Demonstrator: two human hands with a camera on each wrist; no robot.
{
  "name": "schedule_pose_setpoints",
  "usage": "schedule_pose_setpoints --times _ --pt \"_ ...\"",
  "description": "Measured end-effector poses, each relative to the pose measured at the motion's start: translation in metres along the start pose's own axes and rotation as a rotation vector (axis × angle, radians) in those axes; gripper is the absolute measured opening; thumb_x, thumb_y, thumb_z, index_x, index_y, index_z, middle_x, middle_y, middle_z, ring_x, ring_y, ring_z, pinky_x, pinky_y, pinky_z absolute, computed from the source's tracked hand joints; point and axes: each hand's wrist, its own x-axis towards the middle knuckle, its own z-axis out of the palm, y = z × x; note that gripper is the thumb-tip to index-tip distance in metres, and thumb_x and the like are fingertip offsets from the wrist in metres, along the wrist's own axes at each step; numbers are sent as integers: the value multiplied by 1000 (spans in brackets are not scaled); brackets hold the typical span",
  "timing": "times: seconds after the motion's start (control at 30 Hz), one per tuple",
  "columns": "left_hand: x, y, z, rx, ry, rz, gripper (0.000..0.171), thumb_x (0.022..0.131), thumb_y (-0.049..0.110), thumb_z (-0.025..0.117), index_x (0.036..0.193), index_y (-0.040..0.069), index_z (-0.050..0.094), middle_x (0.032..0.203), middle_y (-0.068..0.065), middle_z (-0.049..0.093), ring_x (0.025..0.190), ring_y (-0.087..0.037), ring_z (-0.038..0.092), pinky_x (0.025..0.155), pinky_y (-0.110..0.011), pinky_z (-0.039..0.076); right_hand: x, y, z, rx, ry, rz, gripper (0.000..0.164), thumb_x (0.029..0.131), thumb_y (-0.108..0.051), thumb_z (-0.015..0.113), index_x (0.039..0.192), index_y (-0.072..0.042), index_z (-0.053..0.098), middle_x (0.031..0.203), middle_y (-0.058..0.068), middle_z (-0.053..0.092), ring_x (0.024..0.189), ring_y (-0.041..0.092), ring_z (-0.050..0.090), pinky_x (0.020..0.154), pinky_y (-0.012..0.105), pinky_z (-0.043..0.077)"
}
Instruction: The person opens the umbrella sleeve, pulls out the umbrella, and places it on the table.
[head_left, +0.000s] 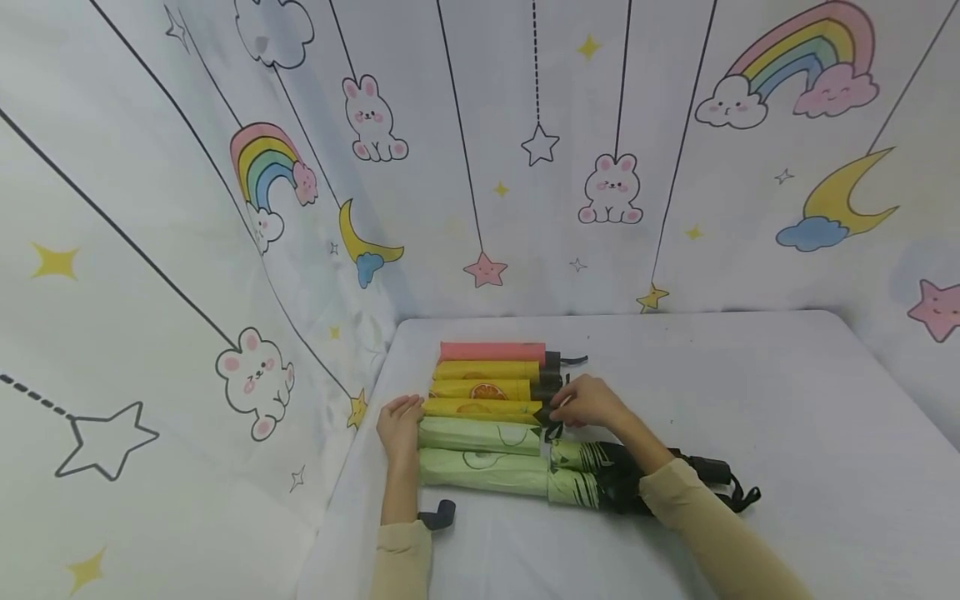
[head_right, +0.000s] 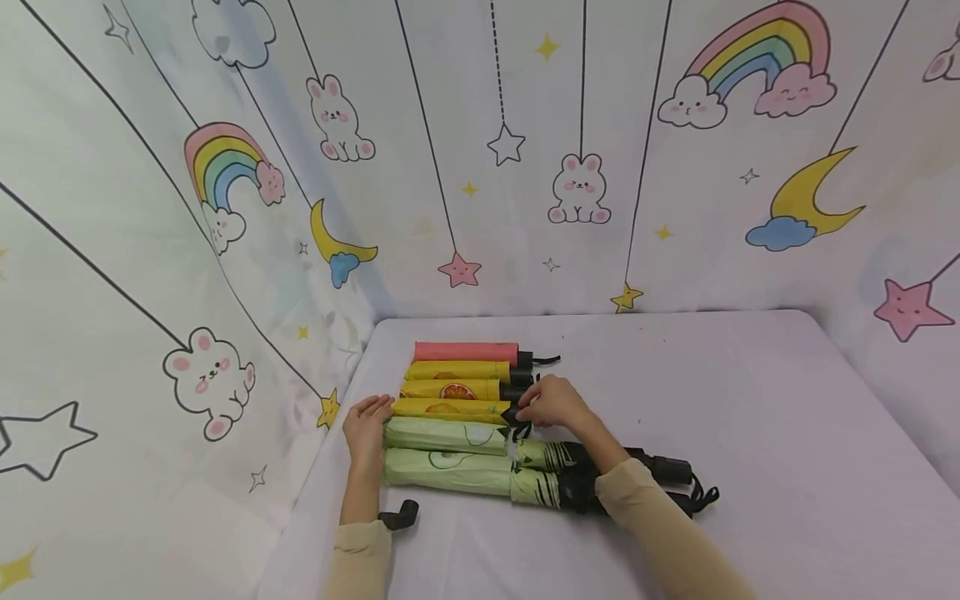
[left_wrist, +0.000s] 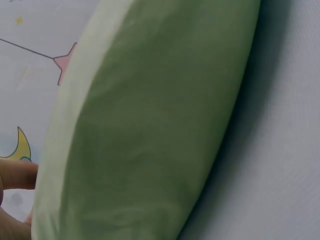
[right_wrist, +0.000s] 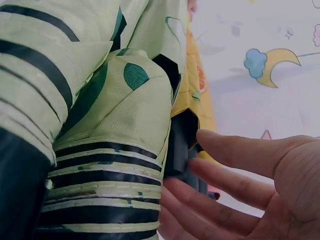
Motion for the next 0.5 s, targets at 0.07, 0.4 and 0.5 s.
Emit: schedule_pose_setpoints --times 0.07,0.4,0.5 --pt "0 0 0 7 9 2 48 99 -3 62 144 -7 47 138 -24 62 130 -33 62 97 -22 56 1 1 2 -20 8 1 28 88 -18 85 111 -3 80 86 4 77 74 31 76 63 35 63" --pt "0 -2 1 30 32 6 44 97 -5 62 140 -7 50 134 -25 65 127 -34 65 98 -26 57 4 2 9 -63 34 47 37 85 -16 87 117 -1 77 76 6 75 66 26 73 58 31 57" --pt "0 -3 2 23 29 11 44 98 -4 63 140 -8 50 134 -25 65 127 -34 65 101 -30 56 4 2 10 -66 44 41 36 84 -14 88 115 0 76 83 7 76 64 21 70 59 32 58"
